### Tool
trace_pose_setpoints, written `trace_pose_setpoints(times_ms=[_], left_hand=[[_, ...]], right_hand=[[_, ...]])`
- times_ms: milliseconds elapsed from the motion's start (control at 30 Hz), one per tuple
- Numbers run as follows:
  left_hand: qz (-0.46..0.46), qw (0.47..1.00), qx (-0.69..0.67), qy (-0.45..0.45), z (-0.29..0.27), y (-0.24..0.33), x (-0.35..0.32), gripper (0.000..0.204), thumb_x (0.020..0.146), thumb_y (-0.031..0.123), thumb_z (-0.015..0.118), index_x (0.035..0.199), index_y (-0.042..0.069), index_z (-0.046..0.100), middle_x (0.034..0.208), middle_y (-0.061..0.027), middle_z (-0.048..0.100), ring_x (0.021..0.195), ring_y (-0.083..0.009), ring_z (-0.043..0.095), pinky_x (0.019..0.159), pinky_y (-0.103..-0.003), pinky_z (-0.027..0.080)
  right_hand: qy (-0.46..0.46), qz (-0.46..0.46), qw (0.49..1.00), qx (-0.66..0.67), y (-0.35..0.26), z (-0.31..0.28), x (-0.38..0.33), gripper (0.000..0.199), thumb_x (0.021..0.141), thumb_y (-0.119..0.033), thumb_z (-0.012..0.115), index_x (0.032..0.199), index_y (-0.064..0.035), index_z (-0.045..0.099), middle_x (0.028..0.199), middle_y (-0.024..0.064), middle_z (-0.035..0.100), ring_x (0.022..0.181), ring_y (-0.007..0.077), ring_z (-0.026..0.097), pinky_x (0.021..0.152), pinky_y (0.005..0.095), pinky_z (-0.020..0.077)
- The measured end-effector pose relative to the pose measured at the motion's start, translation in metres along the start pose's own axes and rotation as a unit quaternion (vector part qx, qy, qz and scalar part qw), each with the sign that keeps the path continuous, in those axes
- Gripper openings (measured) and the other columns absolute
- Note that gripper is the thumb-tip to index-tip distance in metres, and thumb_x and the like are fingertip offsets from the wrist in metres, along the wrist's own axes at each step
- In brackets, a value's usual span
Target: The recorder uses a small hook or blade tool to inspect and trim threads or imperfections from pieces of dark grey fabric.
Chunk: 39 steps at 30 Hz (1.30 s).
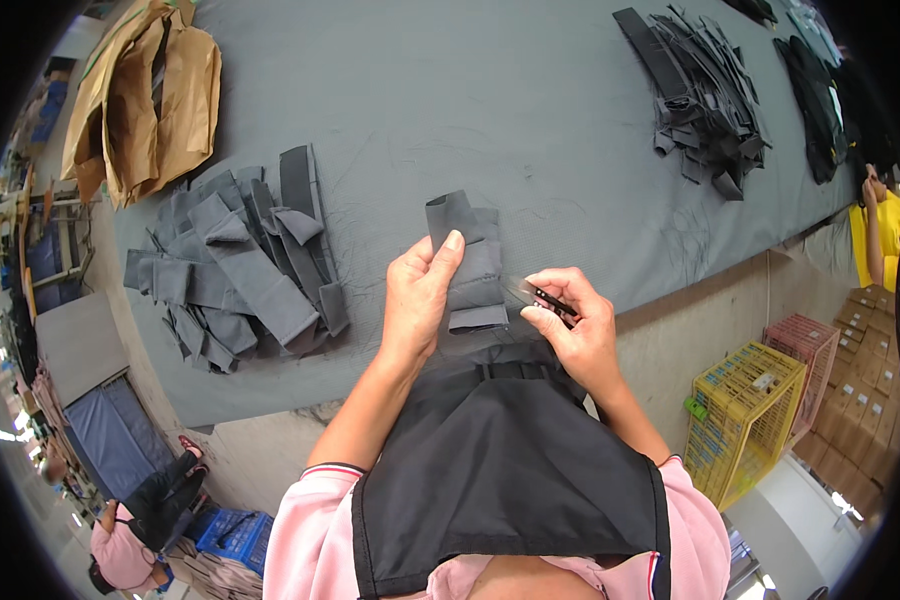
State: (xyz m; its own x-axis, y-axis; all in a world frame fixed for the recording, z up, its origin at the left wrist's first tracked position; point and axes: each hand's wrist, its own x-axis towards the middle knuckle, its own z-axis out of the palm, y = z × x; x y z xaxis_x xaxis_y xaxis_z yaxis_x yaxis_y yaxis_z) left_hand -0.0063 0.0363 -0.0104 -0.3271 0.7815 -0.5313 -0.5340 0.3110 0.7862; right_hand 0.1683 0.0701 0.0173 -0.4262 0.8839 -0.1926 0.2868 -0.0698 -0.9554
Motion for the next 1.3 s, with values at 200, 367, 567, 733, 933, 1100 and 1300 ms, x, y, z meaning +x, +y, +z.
trace_pose_setpoints(times_ms=[200,367,567,733,933,1100,1300], left_hand=[[0.077,0.994,0.075,0.008,-0.001,-0.003,-0.002,0.028,0.092,0.02,0.061,0.067,0.01,0.05,0.065,0.0103,0.041,0.058,-0.0001,0.028,0.048,-0.019,0.022],[0.072,0.995,0.069,0.014,0.003,0.004,-0.007,0.03,0.091,0.02,0.062,0.065,0.011,0.048,0.064,0.0105,0.04,0.059,0.0003,0.029,0.049,-0.019,0.023],[0.007,1.0,0.011,-0.002,0.005,0.01,-0.01,0.019,0.092,0.017,0.06,0.076,0.007,0.059,0.073,0.0081,0.052,0.065,0.0008,0.04,0.057,-0.017,0.033],[-0.04,0.999,-0.036,-0.002,0.015,0.022,-0.017,0.019,0.092,0.017,0.06,0.077,0.006,0.059,0.072,0.007,0.052,0.065,0.0003,0.039,0.056,-0.017,0.032],[0.107,0.991,0.078,0.014,0.009,0.011,-0.017,0.028,0.091,0.018,0.061,0.068,0.007,0.052,0.063,0.0078,0.043,0.058,-0.0002,0.033,0.047,-0.02,0.027],[0.208,0.952,0.216,0.057,0.008,0.011,-0.019,0.039,0.09,0.019,0.063,0.06,0.006,0.041,0.051,0.0077,0.032,0.05,-0.0018,0.024,0.041,-0.023,0.021],[0.232,0.937,0.251,0.063,0.007,0.013,-0.019,0.047,0.089,0.021,0.065,0.06,0.007,0.031,0.051,0.0072,0.029,0.051,-0.0018,0.023,0.042,-0.025,0.018]], right_hand=[[0.02,-0.088,0.993,-0.072,-0.003,0.0,0.004,0.026,0.075,-0.006,0.072,0.099,-0.0042,0.061,0.077,0.0052,0.064,0.067,0.0135,0.061,0.062,0.0263,0.0485],[0.064,-0.228,0.95,-0.203,0.0,0.001,0.004,0.028,0.07,-0.007,0.073,0.097,-0.0069,0.063,0.07,0.0054,0.062,0.058,0.0191,0.059,0.054,0.0292,0.0452],[0.082,-0.271,0.938,-0.199,0.003,0.002,0.005,0.027,0.07,-0.007,0.073,0.096,-0.0067,0.063,0.069,0.0044,0.061,0.056,0.0201,0.058,0.054,0.0297,0.0444],[0.029,-0.027,0.996,0.082,0.005,0.008,-0.005,0.018,0.079,-0.005,0.068,0.096,-0.0039,0.062,0.074,0.0026,0.064,0.059,0.0114,0.058,0.058,0.0253,0.0459],[-0.038,0.143,0.947,0.284,-0.01,-0.004,-0.006,0.017,0.08,-0.004,0.067,0.095,-0.0012,0.061,0.077,0.0042,0.065,0.063,0.0111,0.06,0.059,0.0246,0.0459],[0.041,-0.153,0.978,-0.136,-0.023,-0.005,-0.003,0.021,0.074,-0.004,0.07,0.093,-0.0017,0.061,0.077,0.0077,0.065,0.061,0.0168,0.062,0.054,0.0271,0.0452],[0.042,-0.238,0.916,-0.321,-0.03,-0.008,-0.002,0.021,0.072,-0.007,0.072,0.091,-0.0036,0.063,0.076,0.0079,0.065,0.058,0.0196,0.061,0.054,0.0301,0.0454]])
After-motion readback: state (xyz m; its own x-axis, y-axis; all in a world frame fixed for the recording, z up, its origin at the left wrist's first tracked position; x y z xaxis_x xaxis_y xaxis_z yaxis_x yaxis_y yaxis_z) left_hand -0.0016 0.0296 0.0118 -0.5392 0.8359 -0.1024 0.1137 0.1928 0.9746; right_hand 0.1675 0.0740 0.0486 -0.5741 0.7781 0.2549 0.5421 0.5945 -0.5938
